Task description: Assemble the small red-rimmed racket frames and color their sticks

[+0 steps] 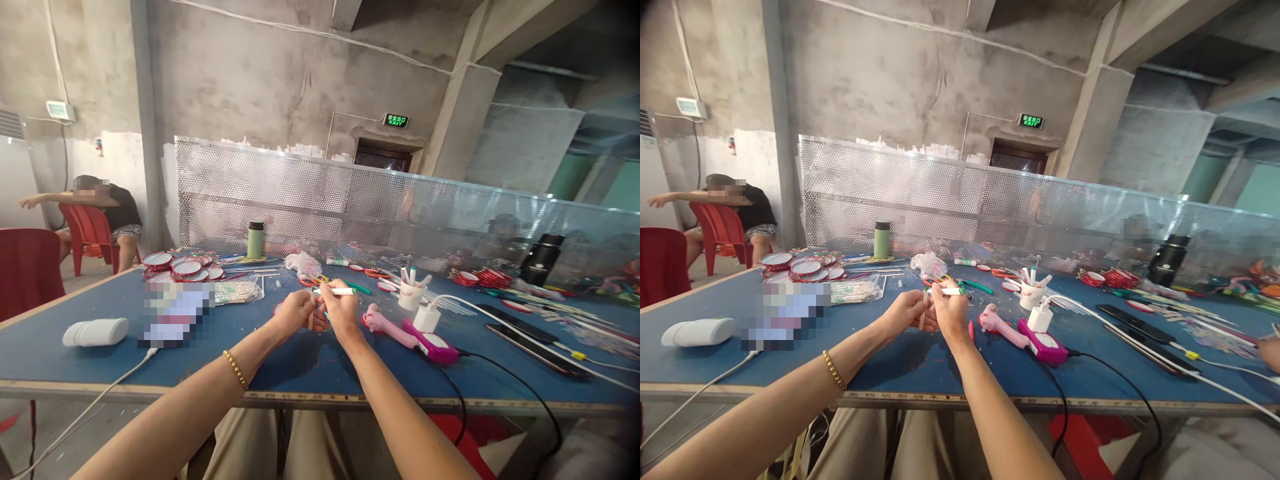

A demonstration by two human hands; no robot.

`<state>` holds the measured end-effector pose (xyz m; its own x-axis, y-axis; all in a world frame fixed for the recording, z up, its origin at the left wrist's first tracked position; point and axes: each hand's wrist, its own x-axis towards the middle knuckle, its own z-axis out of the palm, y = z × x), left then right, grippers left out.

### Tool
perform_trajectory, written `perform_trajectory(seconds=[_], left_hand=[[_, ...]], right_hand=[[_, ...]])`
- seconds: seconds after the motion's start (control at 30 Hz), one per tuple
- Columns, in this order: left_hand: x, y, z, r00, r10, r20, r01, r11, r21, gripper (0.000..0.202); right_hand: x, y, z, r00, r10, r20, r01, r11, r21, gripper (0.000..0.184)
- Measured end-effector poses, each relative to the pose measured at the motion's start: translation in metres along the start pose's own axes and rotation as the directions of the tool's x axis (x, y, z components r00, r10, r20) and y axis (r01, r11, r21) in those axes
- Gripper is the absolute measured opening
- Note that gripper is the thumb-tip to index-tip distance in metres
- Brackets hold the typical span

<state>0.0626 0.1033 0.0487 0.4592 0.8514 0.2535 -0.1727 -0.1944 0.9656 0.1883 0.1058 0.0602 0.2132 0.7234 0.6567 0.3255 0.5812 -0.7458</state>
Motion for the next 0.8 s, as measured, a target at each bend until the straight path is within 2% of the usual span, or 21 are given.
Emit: perform_trajectory(seconds=[0.4,0.63,0.8], left_hand=[[0.0012,-0.0010,0.0000,1.000,0.006,-0.009,-0.006,1.000,0.010,0.028],[-0.0007,0.0024,0.0006,1.000,-0.004,-0.004,0.004,1.000,0.002,0.028],[0.0001,0.0014,0.0006,1.000,0.000,-0.006,0.000,1.000,-0.004,0.025]], right_hand=[[0.0003,0.0029,-0.0001,1.000,-0.015,0.010,0.015,1.000,-0.023,0.020],[0.0006,-0.0040,0.0002,0.996,0.066,-0.057,-0.063,0.996,0.057,0.019],[0.0004,-0.0021,0.0003,0.999,0.037,-0.036,-0.036,0.999,0.033,0.019]])
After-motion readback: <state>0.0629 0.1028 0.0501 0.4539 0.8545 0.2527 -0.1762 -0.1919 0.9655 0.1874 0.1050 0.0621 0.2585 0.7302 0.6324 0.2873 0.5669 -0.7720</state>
